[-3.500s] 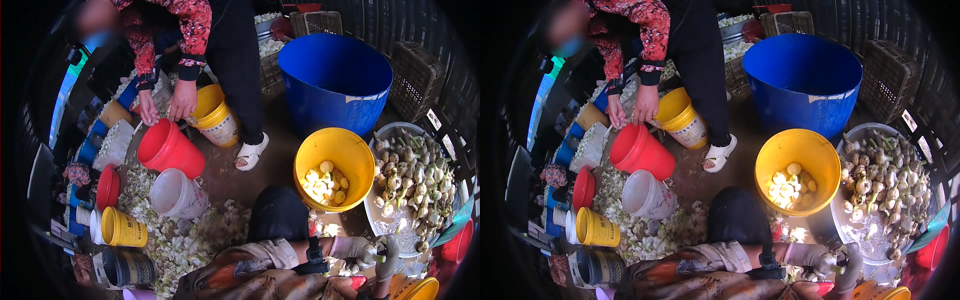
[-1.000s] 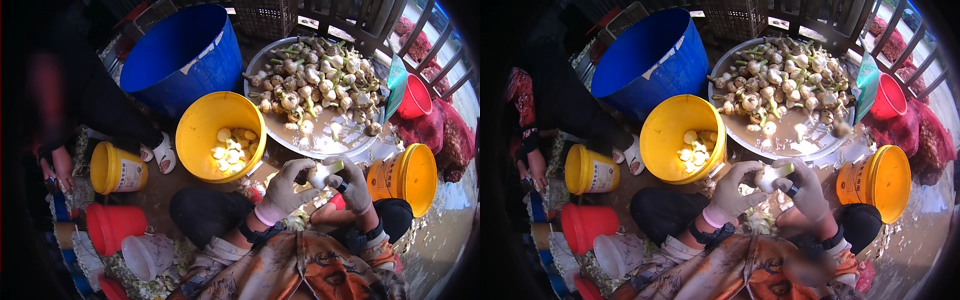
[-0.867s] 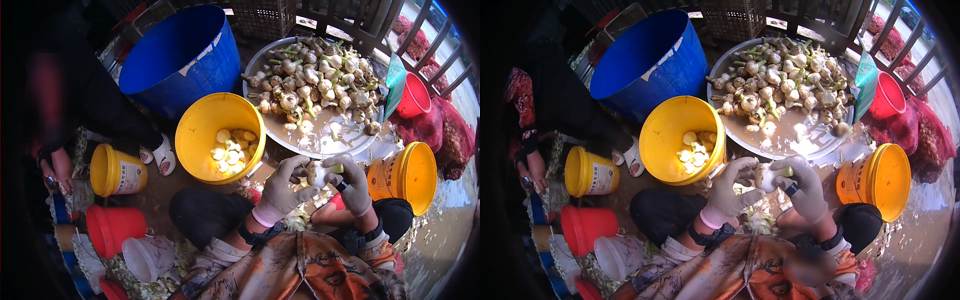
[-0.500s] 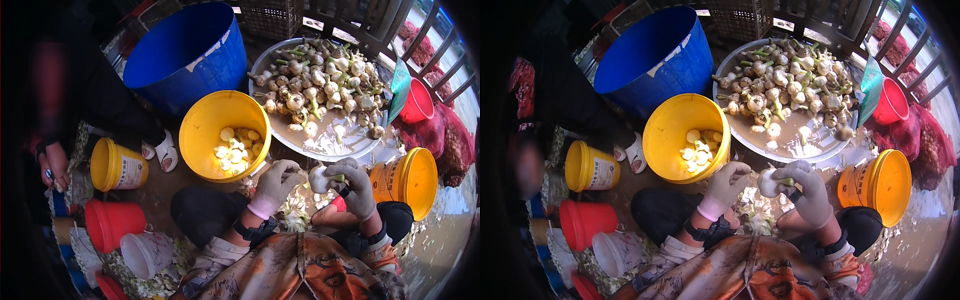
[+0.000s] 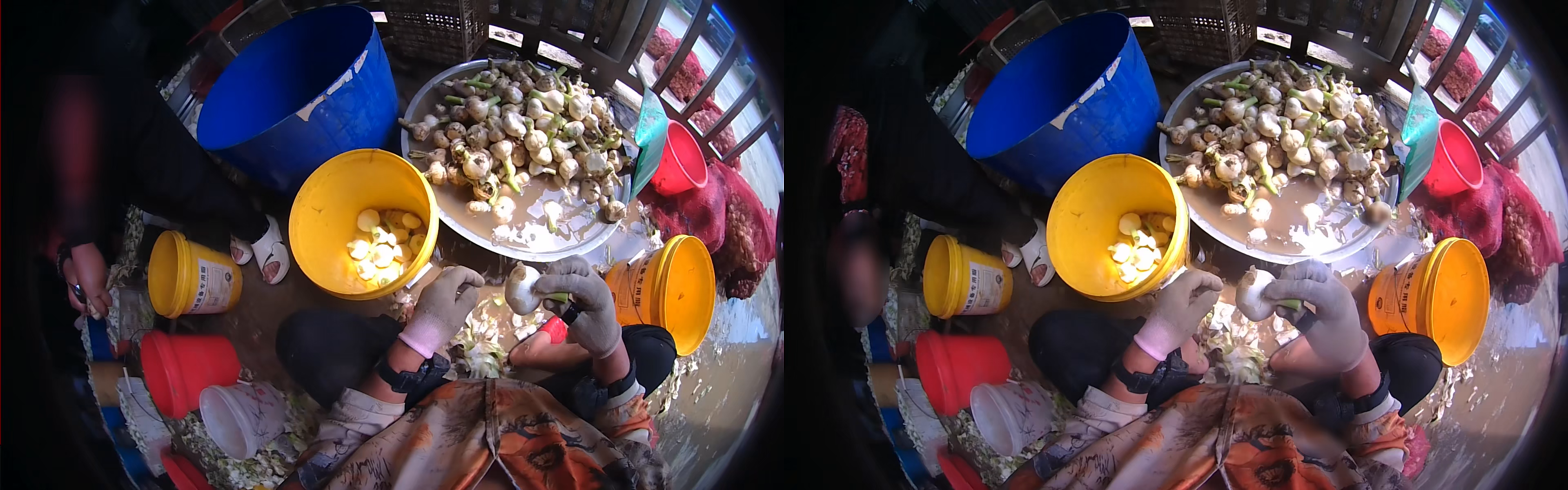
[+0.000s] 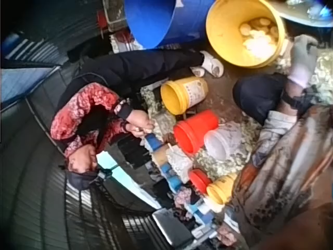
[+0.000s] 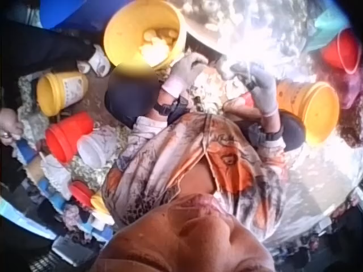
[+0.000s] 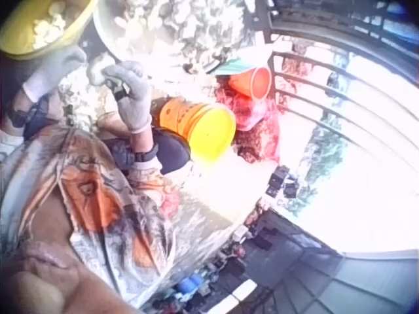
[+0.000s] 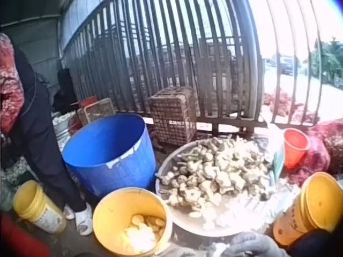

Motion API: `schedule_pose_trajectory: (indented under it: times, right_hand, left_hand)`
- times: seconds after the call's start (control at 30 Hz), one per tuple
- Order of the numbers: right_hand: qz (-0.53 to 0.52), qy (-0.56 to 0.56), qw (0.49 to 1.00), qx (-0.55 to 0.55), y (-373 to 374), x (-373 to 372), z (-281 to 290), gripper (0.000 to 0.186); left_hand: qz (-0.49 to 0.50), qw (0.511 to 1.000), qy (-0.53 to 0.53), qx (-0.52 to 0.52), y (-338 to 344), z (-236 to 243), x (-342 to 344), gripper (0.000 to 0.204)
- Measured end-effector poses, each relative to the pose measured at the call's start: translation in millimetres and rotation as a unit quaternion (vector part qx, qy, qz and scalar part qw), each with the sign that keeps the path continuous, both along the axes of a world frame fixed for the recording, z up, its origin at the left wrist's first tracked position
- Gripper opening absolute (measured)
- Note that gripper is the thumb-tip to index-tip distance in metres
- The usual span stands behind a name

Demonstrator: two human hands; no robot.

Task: Peeling the outer skins of onions or similar vegetable bulbs by hand.

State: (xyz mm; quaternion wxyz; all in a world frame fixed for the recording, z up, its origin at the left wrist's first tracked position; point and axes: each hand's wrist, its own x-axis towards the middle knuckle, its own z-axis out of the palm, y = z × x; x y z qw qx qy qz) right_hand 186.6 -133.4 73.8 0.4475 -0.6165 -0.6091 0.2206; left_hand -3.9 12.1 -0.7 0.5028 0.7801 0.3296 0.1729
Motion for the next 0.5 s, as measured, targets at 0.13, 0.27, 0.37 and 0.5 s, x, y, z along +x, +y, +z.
schedule_pose_trajectory:
  times: [0.13, 0.27, 0.37, 0.5]
  right_hand:
    - [-0.043, 0.165, 0.985, -0.019, 5, -15, 8, 0.041]
    - [0.015, -0.113, 0.993, -0.018, 3, -16, 7, 0.044]
    - [-0.001, -0.123, 0.992, -0.003, -2, -19, 10, 0.042]
    - [-0.032, -0.081, 0.996, -0.024, -3, -17, 21, 0.039]
  left_hand:
    - [0.013, 0.993, -0.117, 0.018, -19, 55, 7, 0.038]
    - [-0.031, 0.996, -0.077, 0.039, -9, 59, 12, 0.03]
    - [-0.022, 0.999, -0.017, 0.034, -4, 21, 5, 0.02]
    - [-0.083, 0.987, 0.135, 0.036, -7, -13, -4, 0.011]
